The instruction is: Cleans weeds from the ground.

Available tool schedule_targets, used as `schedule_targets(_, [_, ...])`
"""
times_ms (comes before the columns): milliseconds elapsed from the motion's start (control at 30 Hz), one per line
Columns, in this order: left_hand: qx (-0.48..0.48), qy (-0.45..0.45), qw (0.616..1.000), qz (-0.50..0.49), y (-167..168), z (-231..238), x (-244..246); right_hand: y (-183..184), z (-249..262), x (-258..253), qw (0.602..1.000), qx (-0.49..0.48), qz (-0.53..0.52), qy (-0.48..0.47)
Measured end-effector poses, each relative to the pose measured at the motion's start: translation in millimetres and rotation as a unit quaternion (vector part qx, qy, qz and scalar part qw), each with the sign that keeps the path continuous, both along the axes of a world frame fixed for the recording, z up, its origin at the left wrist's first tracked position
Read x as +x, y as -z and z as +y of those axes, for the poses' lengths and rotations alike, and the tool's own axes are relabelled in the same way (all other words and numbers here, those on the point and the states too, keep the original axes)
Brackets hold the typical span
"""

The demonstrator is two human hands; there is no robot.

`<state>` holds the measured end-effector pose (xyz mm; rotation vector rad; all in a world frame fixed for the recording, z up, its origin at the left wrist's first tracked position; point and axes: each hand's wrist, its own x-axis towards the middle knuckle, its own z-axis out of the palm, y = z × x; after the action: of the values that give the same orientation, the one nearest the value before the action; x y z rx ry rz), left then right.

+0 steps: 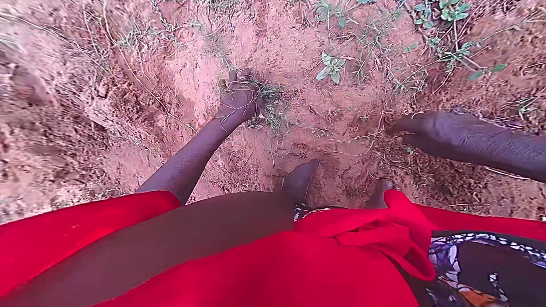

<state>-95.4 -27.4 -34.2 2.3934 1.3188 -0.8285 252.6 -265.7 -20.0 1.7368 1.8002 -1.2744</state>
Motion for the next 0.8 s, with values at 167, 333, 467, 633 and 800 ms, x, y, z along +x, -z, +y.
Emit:
schedule_targets(167, [0.045, 0.065, 0.997, 0.01, -2.4, -4.0, -10.7, 3.9, -6.1, -4.8, 1.0, -0.002, -0.011, -0.02])
schedule_targets(333, [0.054, 0.069, 0.996, -0.017, 6.0, 22.1, -7.6, 2.5, -7.3, -9.7, 0.996, 0.005, -0.04, -0.08])
schedule_targets(467, [-0.016, -0.128, 0.968, -0.216, -9.4, 56.8, -32.9, 6.7, -10.1, -6.6, 0.998, 0.018, -0.028, -0.057])
schedule_targets(633, [0.259, -0.019, 0.842, -0.473, -37.4, 25.1, -17.9, 11.0, -10.2, -11.7, 0.999, 0.021, 0.011, -0.031])
schedule_targets(800, [-0.037, 0.129, 0.885, -0.445, 0.1, -55.0, 19.8, 14.7, 7.4, -23.0, 0.997, 0.003, 0.003, -0.075])
